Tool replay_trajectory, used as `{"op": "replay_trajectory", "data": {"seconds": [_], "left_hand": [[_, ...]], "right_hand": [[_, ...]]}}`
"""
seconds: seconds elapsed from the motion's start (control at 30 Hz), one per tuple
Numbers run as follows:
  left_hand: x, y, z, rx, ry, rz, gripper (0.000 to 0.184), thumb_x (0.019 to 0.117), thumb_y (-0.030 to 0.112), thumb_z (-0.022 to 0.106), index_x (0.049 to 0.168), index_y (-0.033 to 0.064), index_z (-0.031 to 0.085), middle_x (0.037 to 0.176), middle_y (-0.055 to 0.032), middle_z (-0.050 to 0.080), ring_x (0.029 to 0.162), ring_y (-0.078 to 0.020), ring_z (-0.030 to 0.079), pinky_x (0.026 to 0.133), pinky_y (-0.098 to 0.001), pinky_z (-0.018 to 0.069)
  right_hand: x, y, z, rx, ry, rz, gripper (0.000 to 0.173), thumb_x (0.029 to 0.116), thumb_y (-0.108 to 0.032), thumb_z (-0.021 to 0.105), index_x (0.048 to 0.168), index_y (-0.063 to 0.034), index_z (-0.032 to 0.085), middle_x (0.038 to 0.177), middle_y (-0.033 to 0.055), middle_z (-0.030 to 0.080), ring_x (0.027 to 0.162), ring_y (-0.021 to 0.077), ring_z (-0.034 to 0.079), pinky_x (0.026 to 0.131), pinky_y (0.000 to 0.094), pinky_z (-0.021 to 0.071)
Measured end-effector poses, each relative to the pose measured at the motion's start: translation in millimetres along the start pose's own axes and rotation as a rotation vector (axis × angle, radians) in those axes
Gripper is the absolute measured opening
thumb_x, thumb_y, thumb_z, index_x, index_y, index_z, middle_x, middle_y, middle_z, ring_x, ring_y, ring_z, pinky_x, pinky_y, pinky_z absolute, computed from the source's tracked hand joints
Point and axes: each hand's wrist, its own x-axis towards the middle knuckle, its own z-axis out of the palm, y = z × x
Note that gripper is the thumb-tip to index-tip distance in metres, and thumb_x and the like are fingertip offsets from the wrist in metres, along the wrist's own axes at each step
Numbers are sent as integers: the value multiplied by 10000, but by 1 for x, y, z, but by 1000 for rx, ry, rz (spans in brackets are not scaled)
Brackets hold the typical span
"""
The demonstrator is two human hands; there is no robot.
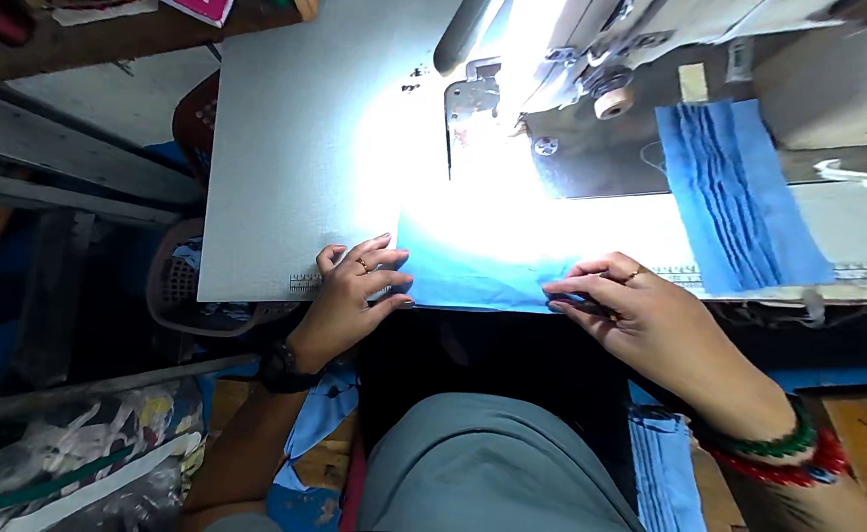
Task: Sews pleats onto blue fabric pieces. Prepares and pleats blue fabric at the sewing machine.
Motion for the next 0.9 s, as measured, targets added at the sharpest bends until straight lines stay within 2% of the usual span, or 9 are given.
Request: {"op": "replay_trajectory", "data": {"seconds": [0.13,0.4,0.47,0.57,0.63,0.73,0.8,0.9], "left_hand": [[-7,3,2,25,18,-1,215,925,378,731,1065,235,809,1300,38,702,1424,-171,469,1159,-617,202],[-11,1,7,12,62,20,194,944,342,717,1066,228,815,1308,25,701,1428,-181,468,1165,-611,204],[-11,2,8,12,60,24,194,951,337,714,1081,233,813,1316,22,697,1434,-183,462,1176,-606,206],[-11,3,9,14,68,21,200,945,346,717,1077,231,813,1313,7,699,1438,-193,458,1170,-610,195],[-11,4,10,12,75,19,193,941,342,723,1067,227,813,1315,-1,698,1443,-201,454,1171,-622,187],[-10,5,10,14,80,17,193,941,337,725,1069,223,814,1321,-4,694,1446,-201,452,1174,-622,181],[-11,6,10,26,83,20,193,947,332,719,1067,215,815,1322,-10,694,1444,-205,454,1172,-619,181],[-13,5,8,15,74,25,162,952,305,710,1018,216,829,1308,-9,702,1449,-215,449,1172,-632,172]], "right_hand": [[-7,0,-1,-25,11,-5,240,974,-239,594,1099,-167,786,1122,103,701,936,301,692,720,503,563],[-12,4,-2,-51,55,2,222,983,-252,620,1078,-138,785,1140,104,696,974,301,677,753,496,552],[-15,9,-7,-13,69,14,214,981,-237,630,1078,-125,784,1164,91,687,1004,246,669,807,438,559],[-18,17,-14,135,88,50,207,970,-171,620,1088,-102,775,1208,57,683,981,83,663,825,242,567],[-20,17,-15,174,106,60,189,970,-189,646,1080,-106,776,1203,47,689,975,55,664,823,209,566],[-21,16,-9,73,138,3,188,973,-226,672,1074,-119,789,1177,71,703,1026,157,669,870,322,564],[-20,16,-4,-31,156,-70,183,969,-207,669,1070,-117,792,1171,106,709,1042,251,667,850,398,554],[-23,15,2,-83,174,-133,167,951,-164,654,1024,-97,788,1151,128,711,1005,289,656,794,418,540]]}}
